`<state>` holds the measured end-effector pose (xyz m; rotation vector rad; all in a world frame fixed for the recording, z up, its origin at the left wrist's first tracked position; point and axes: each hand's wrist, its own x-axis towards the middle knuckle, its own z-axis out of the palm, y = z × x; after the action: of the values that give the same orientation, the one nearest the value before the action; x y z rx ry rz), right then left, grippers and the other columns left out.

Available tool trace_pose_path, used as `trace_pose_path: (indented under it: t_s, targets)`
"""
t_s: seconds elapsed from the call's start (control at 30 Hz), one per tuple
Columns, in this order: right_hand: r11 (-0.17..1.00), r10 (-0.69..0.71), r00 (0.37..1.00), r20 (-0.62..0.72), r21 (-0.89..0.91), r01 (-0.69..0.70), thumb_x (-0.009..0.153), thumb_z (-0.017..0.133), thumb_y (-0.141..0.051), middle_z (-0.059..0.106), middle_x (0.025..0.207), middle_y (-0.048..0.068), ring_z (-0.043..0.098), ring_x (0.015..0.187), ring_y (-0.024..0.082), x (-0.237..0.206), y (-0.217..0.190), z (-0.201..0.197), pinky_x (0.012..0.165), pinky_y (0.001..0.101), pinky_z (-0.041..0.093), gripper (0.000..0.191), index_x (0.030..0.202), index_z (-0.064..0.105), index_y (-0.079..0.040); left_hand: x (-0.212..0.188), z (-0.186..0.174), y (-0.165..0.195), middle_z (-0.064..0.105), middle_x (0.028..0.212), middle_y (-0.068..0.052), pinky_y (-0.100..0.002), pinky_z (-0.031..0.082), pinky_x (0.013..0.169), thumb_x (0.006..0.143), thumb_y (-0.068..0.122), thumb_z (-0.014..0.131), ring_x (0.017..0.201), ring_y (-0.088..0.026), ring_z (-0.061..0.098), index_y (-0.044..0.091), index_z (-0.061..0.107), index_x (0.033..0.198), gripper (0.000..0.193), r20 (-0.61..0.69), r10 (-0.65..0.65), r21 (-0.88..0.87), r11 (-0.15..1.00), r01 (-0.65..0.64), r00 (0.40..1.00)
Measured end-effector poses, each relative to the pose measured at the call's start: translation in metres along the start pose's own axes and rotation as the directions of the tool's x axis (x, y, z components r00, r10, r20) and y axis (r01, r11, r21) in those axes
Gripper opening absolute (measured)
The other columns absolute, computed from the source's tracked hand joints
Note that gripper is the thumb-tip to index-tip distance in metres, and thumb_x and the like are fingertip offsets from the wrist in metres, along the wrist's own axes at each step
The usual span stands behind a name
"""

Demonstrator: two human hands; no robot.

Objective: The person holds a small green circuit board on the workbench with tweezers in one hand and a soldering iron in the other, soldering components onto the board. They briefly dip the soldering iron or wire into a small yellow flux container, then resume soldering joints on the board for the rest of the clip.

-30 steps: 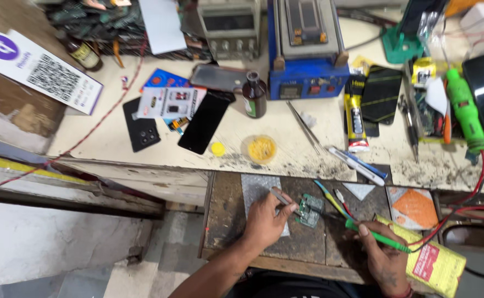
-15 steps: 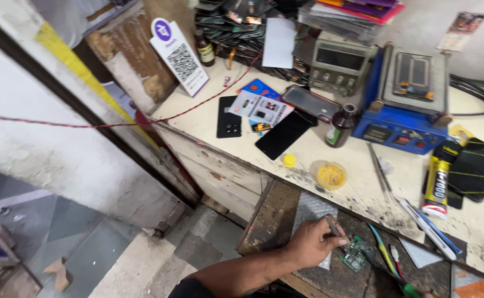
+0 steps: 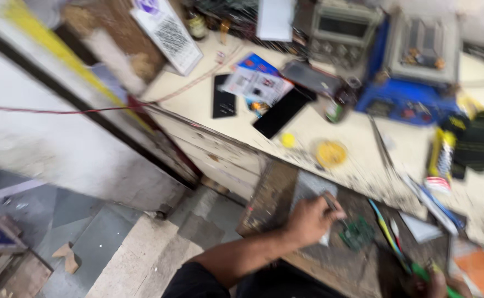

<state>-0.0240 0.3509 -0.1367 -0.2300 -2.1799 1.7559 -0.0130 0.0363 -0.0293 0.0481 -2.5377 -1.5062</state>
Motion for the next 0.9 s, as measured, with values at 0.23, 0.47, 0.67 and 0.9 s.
trace_pose_path:
  t_s: [0.23,0.47,0.67,0.9]
  targets:
    - [0.947,-0.024,0.997,0.069,0.322,0.0,0.117,0.061,-0.013,0.063,0.083,0.009,0.058,0.065,0.012,-0.038,-0.05,-0.007,0.06,0.0258,0.05,0.024,0.098,0.05,-0.003,0.0,0.007,-0.009,0.078,0.1,-0.007,-0.033,0.062,0.075,0.1,0.021,0.07,0.091,-0.021,0.079,0.007,0.061,0.105,0.017,-0.009,0.077,-0.216,0.973,-0.077,0.997]
    - [0.954,-0.168,0.982,0.083,0.267,0.14,0.118,0.059,-0.014,0.064,0.084,0.013,0.059,0.061,0.015,-0.037,-0.068,-0.004,0.057,0.0279,0.05,0.022,0.1,0.052,-0.002,0.001,0.0,0.0,0.078,0.101,-0.007,-0.03,0.063,0.08,0.102,0.015,0.071,0.093,-0.018,0.08,0.007,0.06,0.103,0.013,-0.005,0.099,-0.181,0.979,-0.098,0.995]
    - [0.894,-0.248,0.968,-0.035,0.377,0.243,0.115,0.062,-0.02,0.061,0.079,0.013,0.059,0.055,0.019,-0.04,-0.068,-0.004,0.051,0.0321,0.052,0.023,0.106,0.052,-0.001,0.002,-0.003,0.007,0.076,0.102,-0.006,-0.03,0.062,0.083,0.104,0.011,0.069,0.095,-0.018,0.079,0.006,0.061,0.104,0.009,-0.057,0.161,-0.161,0.973,-0.168,0.985]
    - [0.91,-0.238,0.963,-0.123,0.317,0.266,0.114,0.062,-0.02,0.061,0.077,0.015,0.056,0.051,0.018,-0.043,-0.062,-0.005,0.046,0.0274,0.045,0.025,0.103,0.053,0.0,0.002,-0.003,0.007,0.076,0.102,-0.005,-0.029,0.062,0.083,0.104,0.012,0.069,0.095,-0.017,0.078,0.006,0.06,0.105,0.011,-0.061,0.15,-0.158,0.975,-0.158,0.987]
